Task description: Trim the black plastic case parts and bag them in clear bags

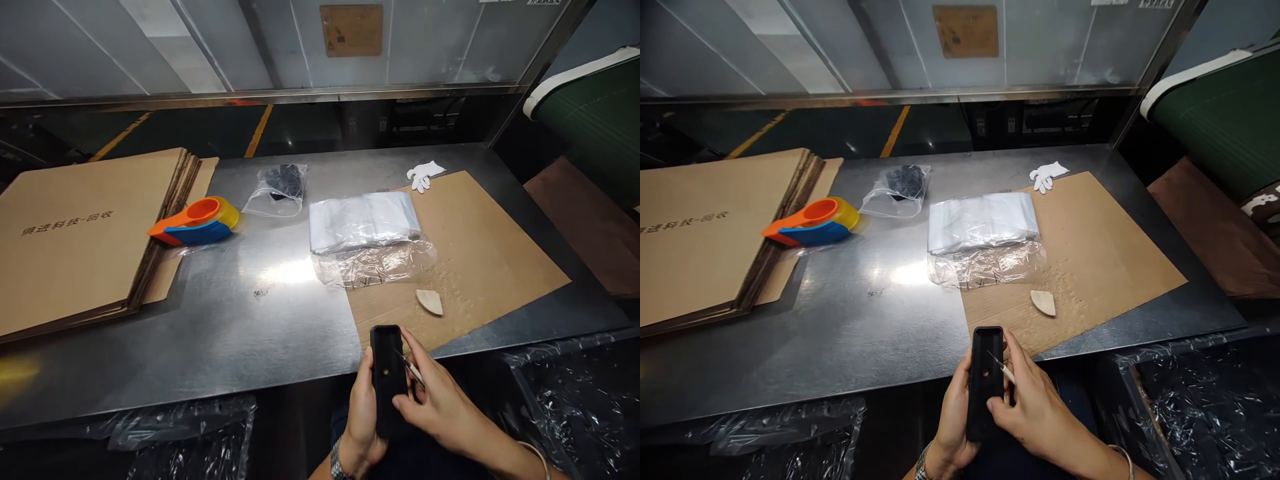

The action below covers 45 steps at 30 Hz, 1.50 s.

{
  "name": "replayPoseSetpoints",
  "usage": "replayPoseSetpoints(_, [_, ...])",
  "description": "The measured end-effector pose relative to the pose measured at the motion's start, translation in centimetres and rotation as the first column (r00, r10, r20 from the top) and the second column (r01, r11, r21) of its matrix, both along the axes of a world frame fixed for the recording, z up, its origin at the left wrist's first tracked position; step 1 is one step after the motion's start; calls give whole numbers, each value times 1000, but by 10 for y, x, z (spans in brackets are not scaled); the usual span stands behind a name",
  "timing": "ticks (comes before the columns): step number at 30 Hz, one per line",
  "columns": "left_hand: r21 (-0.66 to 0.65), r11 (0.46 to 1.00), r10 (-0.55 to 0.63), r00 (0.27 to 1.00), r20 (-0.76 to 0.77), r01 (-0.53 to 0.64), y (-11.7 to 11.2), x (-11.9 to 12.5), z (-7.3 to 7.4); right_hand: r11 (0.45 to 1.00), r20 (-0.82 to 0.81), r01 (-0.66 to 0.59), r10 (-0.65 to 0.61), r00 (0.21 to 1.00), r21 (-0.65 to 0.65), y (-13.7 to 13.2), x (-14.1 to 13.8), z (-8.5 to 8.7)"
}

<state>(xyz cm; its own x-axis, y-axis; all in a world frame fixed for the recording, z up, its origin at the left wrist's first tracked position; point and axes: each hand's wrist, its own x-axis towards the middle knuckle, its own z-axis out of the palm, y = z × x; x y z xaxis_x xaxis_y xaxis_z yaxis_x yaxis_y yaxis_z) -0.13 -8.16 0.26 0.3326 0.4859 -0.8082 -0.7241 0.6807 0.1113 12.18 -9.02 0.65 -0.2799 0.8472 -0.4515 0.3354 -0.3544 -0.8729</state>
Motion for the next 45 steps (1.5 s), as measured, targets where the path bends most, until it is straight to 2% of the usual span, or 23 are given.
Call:
replayPoseSetpoints(4, [-24,998,-61,998,14,62,4,-1,-3,994,-193,29,-50,980,-108,-10,6,0])
replayPoseSetpoints(8, [26,988,-154,981,121,152,10,-8,-4,974,-327,-26,-50,944,-225,-8,19,3])
replayPoseSetpoints(11, [41,982,-186,972,141,182,13,-13,-5,979,-297,-21,-42,954,-205,0,29,5])
replayPoseSetpoints(16, [33,970,-242,954,175,240,15,-14,-8,983,-172,128,-150,974,-132,21,34,1])
replayPoseSetpoints(19, [46,963,-269,943,195,265,13,-11,-9,982,-104,175,-181,978,-66,35,30,-6])
replayPoseSetpoints(21, [52,954,-298,932,204,294,11,-9,-9,983,-129,158,-169,977,-92,44,26,-11])
replayPoseSetpoints(24, [84,934,-358,906,227,347,12,-11,-10,985,-266,32,-77,961,-170,52,22,-15])
replayPoseSetpoints(26, [151,918,-394,887,241,366,16,-18,-11,990,-308,-9,-36,951,-144,53,23,-15])
replayPoseSetpoints(27, [181,918,-390,889,240,354,19,-23,-12,995,-297,12,-42,954,-101,52,23,-14])
replayPoseSetpoints(29, [221,935,-323,924,203,278,25,-33,-12,994,-212,106,-100,972,18,45,25,-12])
replayPoseSetpoints(32, [248,965,-107,990,94,81,30,-43,-11,948,-5,180,-185,983,263,27,25,-9])
replayPoseSetpoints(35, [267,962,67,996,-51,-51,27,-41,-9,853,80,58,-116,990,519,8,22,-11])
replayPoseSetpoints(37, [289,956,97,983,-153,-50,21,-38,-8,787,91,-37,-24,996,616,0,21,-13])
replayPoseSetpoints(39, [328,945,86,968,-234,-5,15,-35,-7,785,74,-63,22,997,616,-5,23,-13])
replayPoseSetpoints(43, [412,901,42,918,-395,136,8,-38,-8,900,37,-13,-4,999,435,-5,30,-2])
replayPoseSetpoints(45, [448,864,2,887,-463,232,6,-39,-8,918,108,-31,-13,994,396,-3,30,6])
